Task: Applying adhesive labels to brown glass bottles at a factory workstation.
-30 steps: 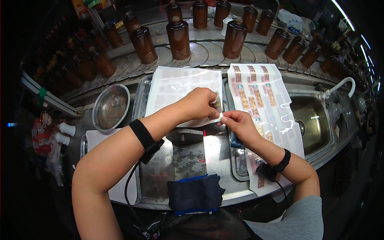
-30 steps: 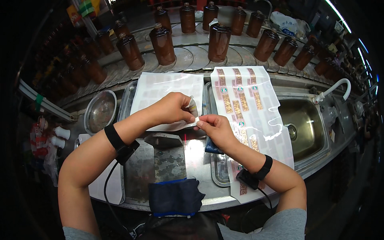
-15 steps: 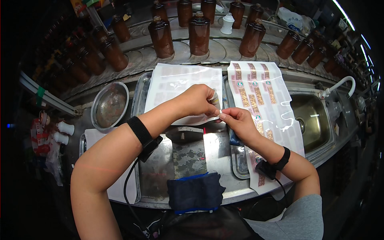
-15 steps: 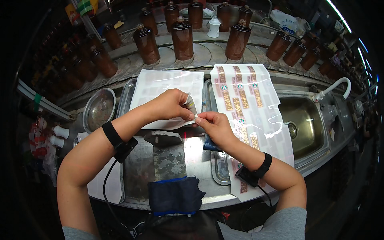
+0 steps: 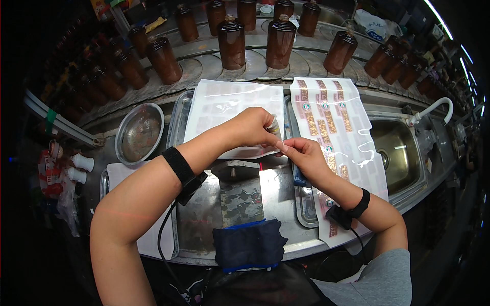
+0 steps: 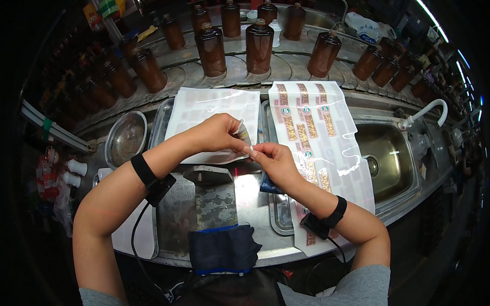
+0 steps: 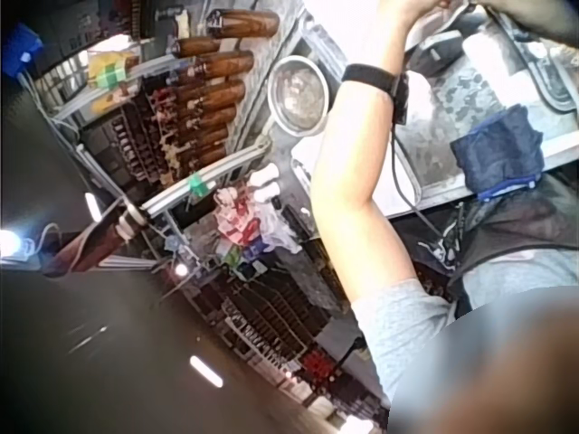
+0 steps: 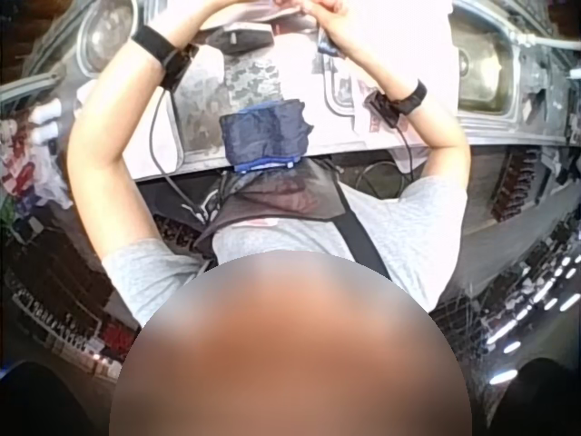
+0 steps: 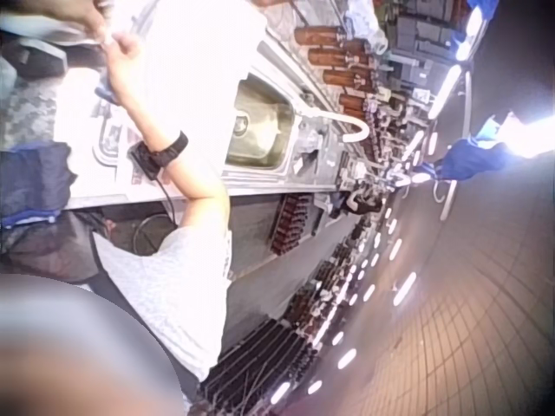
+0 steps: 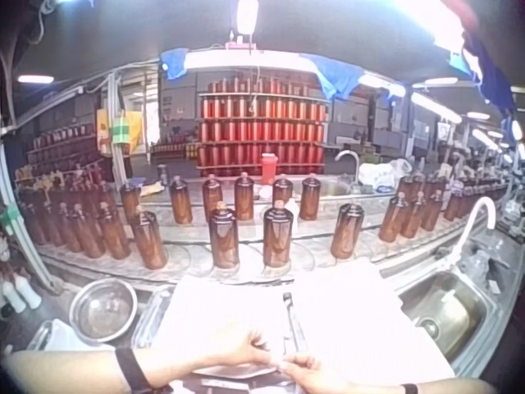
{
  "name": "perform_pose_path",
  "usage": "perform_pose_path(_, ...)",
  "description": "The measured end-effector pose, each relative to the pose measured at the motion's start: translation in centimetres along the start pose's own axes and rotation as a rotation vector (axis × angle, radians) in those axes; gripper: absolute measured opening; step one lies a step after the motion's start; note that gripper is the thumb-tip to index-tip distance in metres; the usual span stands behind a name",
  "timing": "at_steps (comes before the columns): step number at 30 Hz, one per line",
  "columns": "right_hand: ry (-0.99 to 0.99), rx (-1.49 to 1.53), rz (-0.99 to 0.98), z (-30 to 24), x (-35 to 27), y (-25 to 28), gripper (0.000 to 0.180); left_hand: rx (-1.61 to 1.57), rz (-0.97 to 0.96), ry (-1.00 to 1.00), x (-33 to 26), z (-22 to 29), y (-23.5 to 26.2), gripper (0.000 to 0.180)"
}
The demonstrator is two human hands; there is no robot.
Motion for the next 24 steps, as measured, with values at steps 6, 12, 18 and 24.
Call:
perform_pose_path(6,0.004,0.006,0.015,0.1,-0.1,0.0,0.022,0.036,0.012,-0.004,-0.1,0.2,0.0,0.013)
perform_pose_path(12,0.01,0.019,0.023,-0.2,-0.2,0.1,0.02,-0.075,-0.006,0.023,0.2,-0.7,-0.1,0.012)
perform_pose_path(18,-0.028,-0.021,0.028,-1.1,-0.5,-0.3,0.022,-0.039,-0.017,0.004,0.0,-0.5,0.0,0.012)
perform_pose_path(24,-0.186,0.117,0.035,0.4,-0.5,0.3,0.024,0.129,0.088,-0.067,-0.4,0.4,0.5,0.017)
Point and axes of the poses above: each hand's wrist, its own x-axis towards the middle knuckle, its own y-axis out of the back of the hand, z = x × y, the point moved 10 cm from there along x, towards the middle knuckle
